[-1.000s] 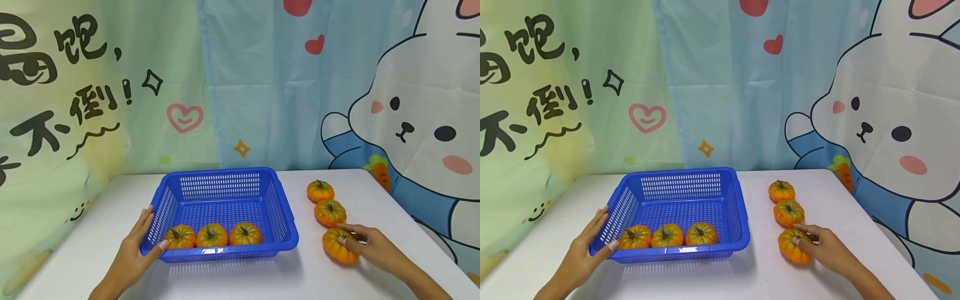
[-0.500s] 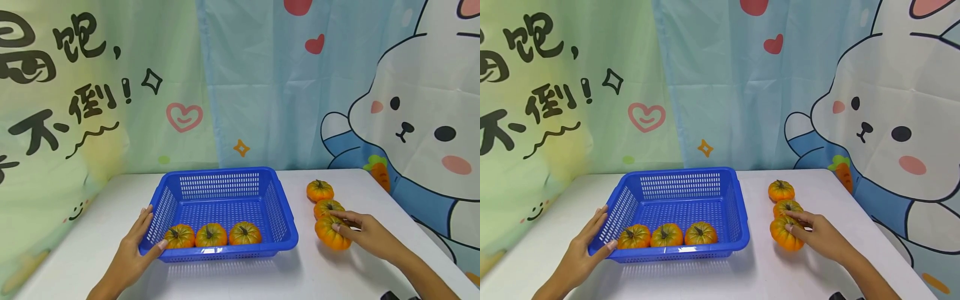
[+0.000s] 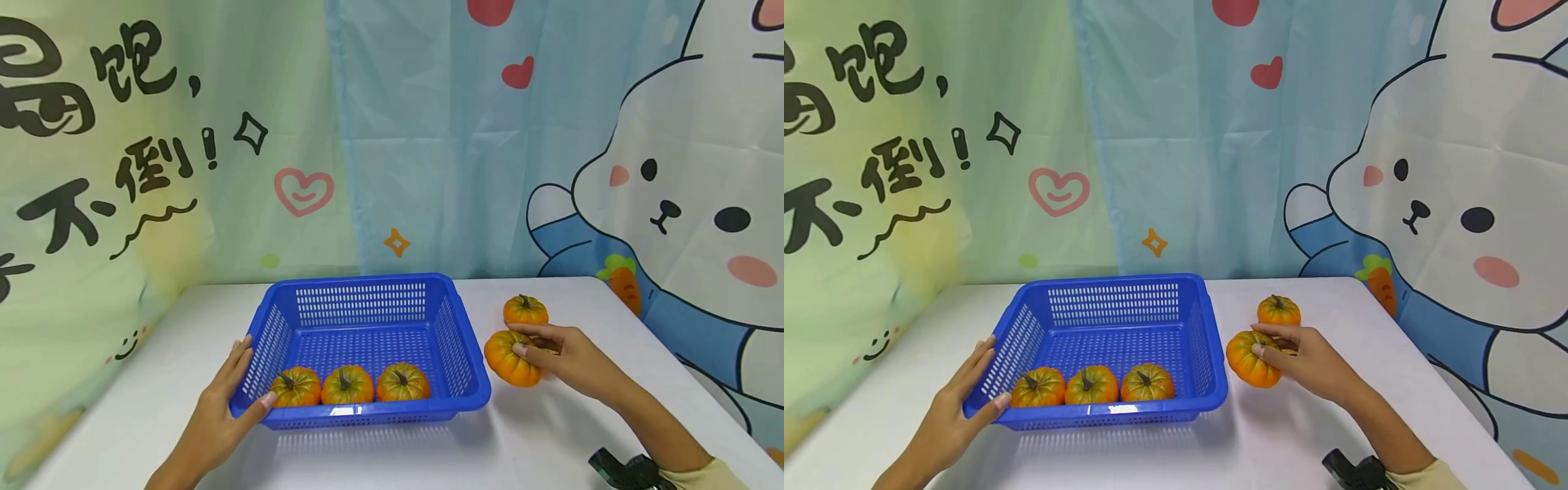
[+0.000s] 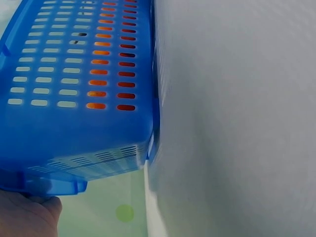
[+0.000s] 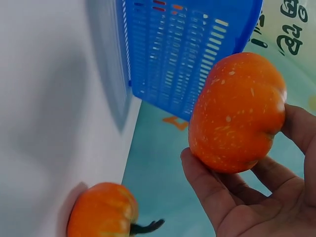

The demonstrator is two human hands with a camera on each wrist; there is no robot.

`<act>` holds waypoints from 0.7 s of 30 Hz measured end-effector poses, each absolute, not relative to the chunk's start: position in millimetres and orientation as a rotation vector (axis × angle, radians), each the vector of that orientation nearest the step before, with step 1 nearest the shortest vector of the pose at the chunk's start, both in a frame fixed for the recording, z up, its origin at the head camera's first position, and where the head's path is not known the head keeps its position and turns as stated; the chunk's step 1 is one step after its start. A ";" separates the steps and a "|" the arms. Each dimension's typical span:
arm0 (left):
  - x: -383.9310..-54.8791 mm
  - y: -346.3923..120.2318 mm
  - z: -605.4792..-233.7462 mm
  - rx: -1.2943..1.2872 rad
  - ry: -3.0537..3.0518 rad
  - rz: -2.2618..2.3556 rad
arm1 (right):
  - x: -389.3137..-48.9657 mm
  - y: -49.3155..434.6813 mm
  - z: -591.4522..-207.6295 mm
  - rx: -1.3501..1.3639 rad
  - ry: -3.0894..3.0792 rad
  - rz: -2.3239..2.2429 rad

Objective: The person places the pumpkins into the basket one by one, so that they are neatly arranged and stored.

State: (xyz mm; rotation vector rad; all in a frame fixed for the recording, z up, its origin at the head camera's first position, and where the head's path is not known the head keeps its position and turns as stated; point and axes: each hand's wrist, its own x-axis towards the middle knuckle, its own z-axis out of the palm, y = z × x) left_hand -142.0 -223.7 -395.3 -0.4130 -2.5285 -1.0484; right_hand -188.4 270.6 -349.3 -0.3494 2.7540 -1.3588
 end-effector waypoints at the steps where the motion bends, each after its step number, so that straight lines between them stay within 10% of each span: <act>1: -141.8 -223.6 -395.4 -0.412 -2.529 -1.049 | -189.5 269.3 -348.5 -0.366 2.761 -1.361; 21: -141.5 -222.7 -396.1 -0.412 -2.522 -1.040 | -201.8 242.5 -323.7 -0.623 2.854 -1.361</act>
